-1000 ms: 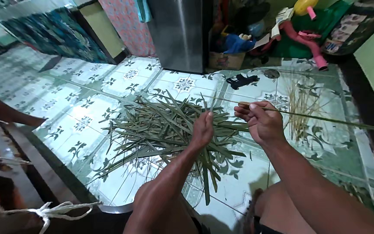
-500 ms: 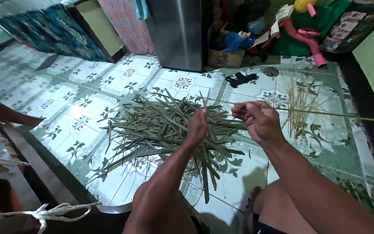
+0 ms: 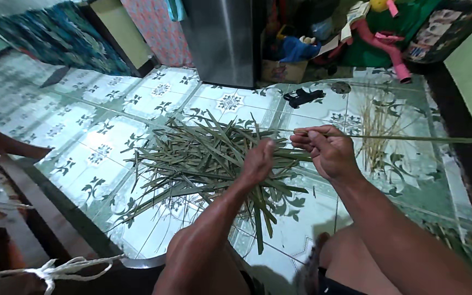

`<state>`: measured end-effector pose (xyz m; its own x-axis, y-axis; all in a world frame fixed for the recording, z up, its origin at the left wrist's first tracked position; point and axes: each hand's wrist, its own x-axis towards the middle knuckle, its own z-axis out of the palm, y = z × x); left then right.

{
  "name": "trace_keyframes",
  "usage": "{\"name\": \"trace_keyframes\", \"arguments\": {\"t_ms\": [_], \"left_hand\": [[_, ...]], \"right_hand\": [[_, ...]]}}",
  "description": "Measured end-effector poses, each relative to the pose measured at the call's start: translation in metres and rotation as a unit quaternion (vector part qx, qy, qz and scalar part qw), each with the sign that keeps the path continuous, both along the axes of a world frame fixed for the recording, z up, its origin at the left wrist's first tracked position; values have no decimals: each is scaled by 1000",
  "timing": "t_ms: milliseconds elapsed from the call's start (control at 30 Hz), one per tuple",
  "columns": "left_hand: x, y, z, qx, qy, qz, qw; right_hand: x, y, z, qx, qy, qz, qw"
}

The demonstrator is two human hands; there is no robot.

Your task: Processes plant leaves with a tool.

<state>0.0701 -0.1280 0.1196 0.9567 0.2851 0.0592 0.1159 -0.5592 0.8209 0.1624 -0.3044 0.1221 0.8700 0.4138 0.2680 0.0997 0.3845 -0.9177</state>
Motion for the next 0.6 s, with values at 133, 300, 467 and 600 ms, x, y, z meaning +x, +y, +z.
{"name": "trace_keyframes", "arguments": {"t_ms": [133,300,467,600], "left_hand": [[6,14,-6,-32,20,30,999],[0,16,-5,-55,17,14,998],[0,4,3,-50,19,5,999],[0,46,-11,-102,30,124,987]], "right_hand": [[5,0,-3,-6,-21,10,1000],[7,-4,-3,-5,-41,22,999],[9,-3,-3,3,-45,21,999],[19,-15,6,-13,-32,-8,999]]}}
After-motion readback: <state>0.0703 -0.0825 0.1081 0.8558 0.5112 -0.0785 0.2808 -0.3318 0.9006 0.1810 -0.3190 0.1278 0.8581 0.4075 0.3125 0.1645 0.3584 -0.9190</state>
